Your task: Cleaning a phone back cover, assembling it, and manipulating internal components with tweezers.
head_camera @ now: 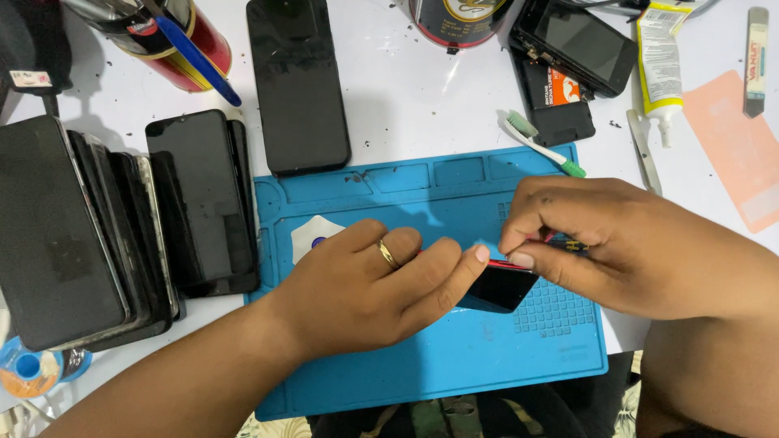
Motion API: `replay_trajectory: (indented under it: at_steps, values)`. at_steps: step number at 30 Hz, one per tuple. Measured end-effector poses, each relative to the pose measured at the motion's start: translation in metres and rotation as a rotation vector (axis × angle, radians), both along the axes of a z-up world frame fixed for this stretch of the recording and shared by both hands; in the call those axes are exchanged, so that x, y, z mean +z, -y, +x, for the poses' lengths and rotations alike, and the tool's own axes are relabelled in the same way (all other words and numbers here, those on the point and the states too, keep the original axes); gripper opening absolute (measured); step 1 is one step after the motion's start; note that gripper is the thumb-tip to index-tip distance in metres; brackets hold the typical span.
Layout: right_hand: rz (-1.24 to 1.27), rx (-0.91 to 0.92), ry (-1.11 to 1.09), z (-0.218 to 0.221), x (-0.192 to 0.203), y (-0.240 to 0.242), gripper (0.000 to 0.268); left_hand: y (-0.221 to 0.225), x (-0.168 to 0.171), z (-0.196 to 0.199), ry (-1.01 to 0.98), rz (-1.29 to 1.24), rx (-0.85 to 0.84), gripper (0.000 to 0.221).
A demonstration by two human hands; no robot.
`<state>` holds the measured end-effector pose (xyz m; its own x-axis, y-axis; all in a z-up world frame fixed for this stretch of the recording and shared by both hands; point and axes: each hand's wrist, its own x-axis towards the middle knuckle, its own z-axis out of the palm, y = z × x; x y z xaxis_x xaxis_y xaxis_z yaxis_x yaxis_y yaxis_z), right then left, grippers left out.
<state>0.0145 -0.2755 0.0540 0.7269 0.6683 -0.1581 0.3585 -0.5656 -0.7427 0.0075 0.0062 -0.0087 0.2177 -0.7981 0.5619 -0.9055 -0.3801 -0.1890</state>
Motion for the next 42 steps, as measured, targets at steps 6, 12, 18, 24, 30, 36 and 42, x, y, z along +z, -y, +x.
replay_trajectory:
  at_steps: [6,12,18,24,30,36,42]
  values:
    - [-0.003,0.128,0.131,-0.002,-0.003,0.002,0.014,0.001,0.004,-0.003,-0.034,-0.036,-0.026,0.028]
    - [0.004,0.197,0.178,-0.003,-0.001,-0.002,0.013,0.009,0.012,-0.005,-0.014,-0.127,-0.004,0.024]
    - [-0.044,0.176,0.192,-0.004,-0.004,-0.003,0.012,0.006,0.007,-0.007,-0.081,-0.063,0.006,0.023]
    - [-0.028,0.039,0.195,-0.002,-0.005,-0.011,0.018,0.006,0.006,-0.008,-0.062,-0.048,0.073,0.026]
    - [-0.188,-0.425,-0.056,-0.001,-0.012,-0.015,0.026,0.005,-0.006,-0.01,-0.246,0.118,0.052,0.067]
    - [-0.141,-0.239,0.109,0.002,-0.021,-0.006,0.021,0.005,-0.006,-0.01,-0.255,0.109,0.071,0.074]
    - [-0.082,-0.17,0.091,0.005,-0.014,-0.013,0.015,0.005,-0.011,-0.01,-0.319,0.085,0.073,0.089]
